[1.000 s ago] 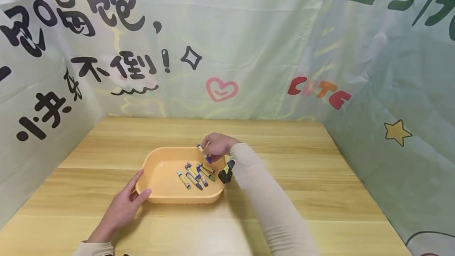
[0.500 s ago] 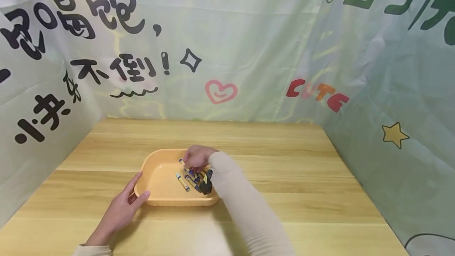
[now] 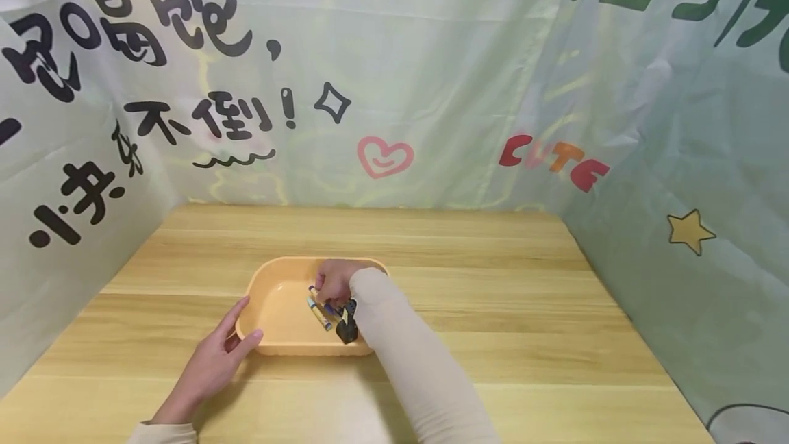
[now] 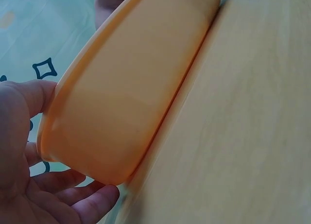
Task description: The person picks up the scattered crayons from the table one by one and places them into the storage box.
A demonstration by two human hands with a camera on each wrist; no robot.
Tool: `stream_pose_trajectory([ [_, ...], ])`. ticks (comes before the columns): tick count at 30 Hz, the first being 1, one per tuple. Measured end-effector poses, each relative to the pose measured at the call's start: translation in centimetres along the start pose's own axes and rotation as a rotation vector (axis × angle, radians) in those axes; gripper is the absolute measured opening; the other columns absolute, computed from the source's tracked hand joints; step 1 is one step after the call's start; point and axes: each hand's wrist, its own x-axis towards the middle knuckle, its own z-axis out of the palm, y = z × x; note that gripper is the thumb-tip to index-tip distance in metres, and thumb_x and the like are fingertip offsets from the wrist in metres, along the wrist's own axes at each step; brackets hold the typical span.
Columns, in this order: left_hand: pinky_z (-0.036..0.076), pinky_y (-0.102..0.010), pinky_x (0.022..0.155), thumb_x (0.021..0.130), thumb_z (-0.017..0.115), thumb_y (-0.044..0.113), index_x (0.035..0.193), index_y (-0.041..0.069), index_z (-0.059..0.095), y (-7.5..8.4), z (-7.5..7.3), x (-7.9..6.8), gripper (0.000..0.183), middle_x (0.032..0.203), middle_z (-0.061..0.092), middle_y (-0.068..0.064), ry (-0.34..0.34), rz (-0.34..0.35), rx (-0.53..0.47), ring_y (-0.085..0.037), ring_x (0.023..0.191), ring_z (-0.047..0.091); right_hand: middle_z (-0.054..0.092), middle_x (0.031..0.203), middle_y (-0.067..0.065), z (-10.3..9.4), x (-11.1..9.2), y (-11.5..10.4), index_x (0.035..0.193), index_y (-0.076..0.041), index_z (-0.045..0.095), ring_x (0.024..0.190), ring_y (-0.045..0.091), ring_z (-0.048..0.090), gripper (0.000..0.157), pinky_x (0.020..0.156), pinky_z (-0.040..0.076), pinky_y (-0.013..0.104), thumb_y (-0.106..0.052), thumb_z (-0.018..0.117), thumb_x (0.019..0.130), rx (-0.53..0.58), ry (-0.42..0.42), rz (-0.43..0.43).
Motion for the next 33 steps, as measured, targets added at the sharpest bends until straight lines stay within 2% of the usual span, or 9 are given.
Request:
stream_pose_trajectory([
  [5,0.046,-0.047,0.098,0.096,0.061,0.04,0.156,0.017,0.023,0.0,0.3,0.0,0.074,0.142,0.044,-0.024,0.001,-0.002,-0.014,-0.036,0.124,0.051,0.057,0.069,0.004,0.3,0.0,0.5,0.093,-0.004,0.054,0.057,0.012,0.051,0.01,0.052,0.043,0.021,-0.001,0.064,0.091,0.007,0.029,0.0],
  [13,0.044,-0.048,0.1,0.096,0.061,0.037,0.156,0.016,0.022,0.0,0.2,0.4,0.074,0.142,0.044,-0.023,0.002,0.018,-0.024,-0.033,0.126,0.049,0.061,0.074,0.007,-0.3,0.2,0.4,0.091,-0.002,0.058,0.057,0.013,0.053,0.006,0.052,0.045,0.022,-0.003,0.064,0.092,0.006,0.027,-0.013],
  [17,0.044,-0.045,0.1,0.096,0.062,0.037,0.156,0.017,0.022,0.0,0.0,0.3,0.075,0.144,0.043,-0.022,-0.002,0.005,-0.037,-0.032,0.128,0.047,0.062,0.074,0.008,-0.8,0.2,0.3,0.093,-0.006,0.057,0.059,0.015,0.057,0.007,0.054,0.05,0.023,-0.01,0.064,0.093,-0.073,0.058,-0.033],
  [21,0.044,-0.042,0.1,0.095,0.063,0.038,0.155,0.016,0.023,0.2,-0.4,0.2,0.076,0.15,0.034,-0.02,-0.02,-0.002,-0.042,-0.032,0.13,0.045,0.067,0.079,0.013,-2.0,-0.8,0.3,0.096,-0.008,0.059,0.065,0.022,0.065,0.009,0.058,0.055,0.027,-0.015,0.065,0.094,-0.125,0.122,-0.079],
  [24,0.044,-0.042,0.099,0.096,0.061,0.039,0.155,0.013,0.022,0.3,-1.0,0.2,0.076,0.152,0.032,-0.022,-0.033,0.021,-0.012,-0.036,0.129,0.045,0.069,0.083,0.016,-3.5,-2.3,0.7,0.095,-0.007,0.062,0.066,0.024,0.067,0.009,0.057,0.055,0.028,-0.016,0.065,0.094,-0.147,0.207,-0.135],
  [27,0.047,-0.045,0.096,0.097,0.059,0.039,0.153,0.008,0.026,0.3,-2.0,0.3,0.072,0.146,0.039,-0.027,-0.014,0.07,0.05,-0.041,0.124,0.05,0.069,0.077,0.012,-5.1,-4.2,1.8,0.09,-0.007,0.063,0.061,0.019,0.063,0.011,0.058,0.053,0.027,-0.018,0.064,0.094,-0.211,0.344,-0.195],
  [30,0.054,-0.046,0.086,0.097,0.06,0.036,0.144,0.002,0.04,0.4,-3.3,0.7,0.06,0.127,0.056,-0.029,0.043,0.133,0.151,-0.041,0.108,0.062,0.062,0.067,0.003,-6.4,-6.2,3.4,0.082,-0.009,0.062,0.055,0.013,0.054,0.016,0.057,0.048,0.028,-0.019,0.063,0.094,-0.275,0.5,-0.231],
  [33,0.057,-0.038,0.07,0.095,0.064,0.029,0.124,-0.002,0.058,0.8,-4.5,1.5,0.042,0.096,0.069,-0.016,0.106,0.21,0.279,-0.027,0.083,0.068,0.052,0.061,-0.001,-7.1,-8.2,5.2,0.074,-0.011,0.057,0.052,0.013,0.046,0.024,0.054,0.043,0.03,-0.022,0.062,0.095,-0.323,0.646,-0.238],
])
